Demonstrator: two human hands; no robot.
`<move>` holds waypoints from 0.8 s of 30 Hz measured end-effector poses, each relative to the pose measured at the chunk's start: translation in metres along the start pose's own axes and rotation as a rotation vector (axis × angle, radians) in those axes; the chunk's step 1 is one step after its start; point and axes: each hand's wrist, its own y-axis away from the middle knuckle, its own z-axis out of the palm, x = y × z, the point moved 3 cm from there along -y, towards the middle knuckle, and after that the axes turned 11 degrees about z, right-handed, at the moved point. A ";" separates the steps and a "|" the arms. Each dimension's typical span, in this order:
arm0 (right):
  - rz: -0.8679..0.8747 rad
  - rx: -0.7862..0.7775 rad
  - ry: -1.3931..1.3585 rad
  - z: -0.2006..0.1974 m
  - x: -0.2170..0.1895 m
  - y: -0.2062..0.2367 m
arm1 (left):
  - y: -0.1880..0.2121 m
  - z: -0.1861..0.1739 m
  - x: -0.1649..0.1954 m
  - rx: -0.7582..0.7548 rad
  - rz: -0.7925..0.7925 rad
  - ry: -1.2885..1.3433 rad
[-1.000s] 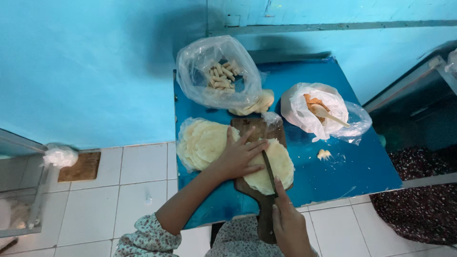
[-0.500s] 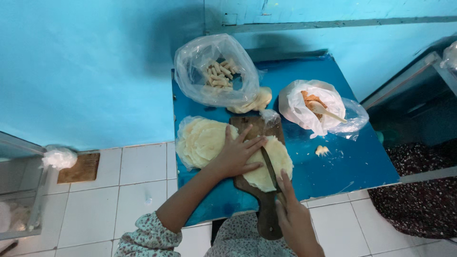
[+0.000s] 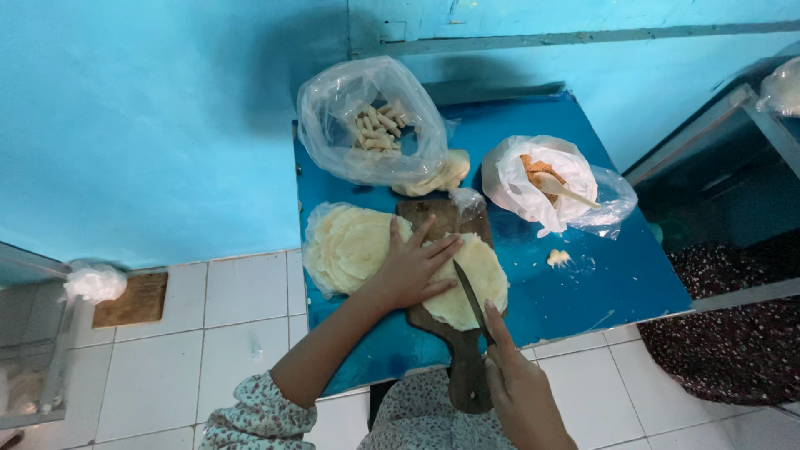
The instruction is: The person stacks thin round dough wrappers on a wooden board, presses and aligns them, then uses a knife to cut the stack into smaller pieces. They fold and arrange the cut pieces on the table beside the board.
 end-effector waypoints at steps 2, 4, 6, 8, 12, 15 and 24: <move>-0.004 0.010 0.009 0.001 0.000 0.001 | 0.000 0.001 -0.001 -0.001 0.001 -0.001; -0.057 0.051 0.012 0.001 0.000 0.003 | 0.000 0.003 -0.001 -0.005 -0.002 -0.006; -0.028 0.029 -0.011 0.000 0.002 0.007 | 0.000 0.005 -0.002 -0.016 0.003 -0.022; -0.007 0.010 -0.027 0.000 0.003 0.009 | 0.000 0.005 -0.003 -0.018 0.001 0.003; -0.108 0.034 -0.059 -0.001 0.000 0.013 | 0.000 0.005 -0.005 -0.019 0.002 -0.006; 0.007 -0.020 0.030 -0.001 0.005 0.014 | 0.001 0.006 -0.004 -0.021 0.009 -0.031; -0.081 -0.008 0.009 -0.003 0.022 0.024 | 0.001 0.008 -0.007 -0.036 0.008 -0.036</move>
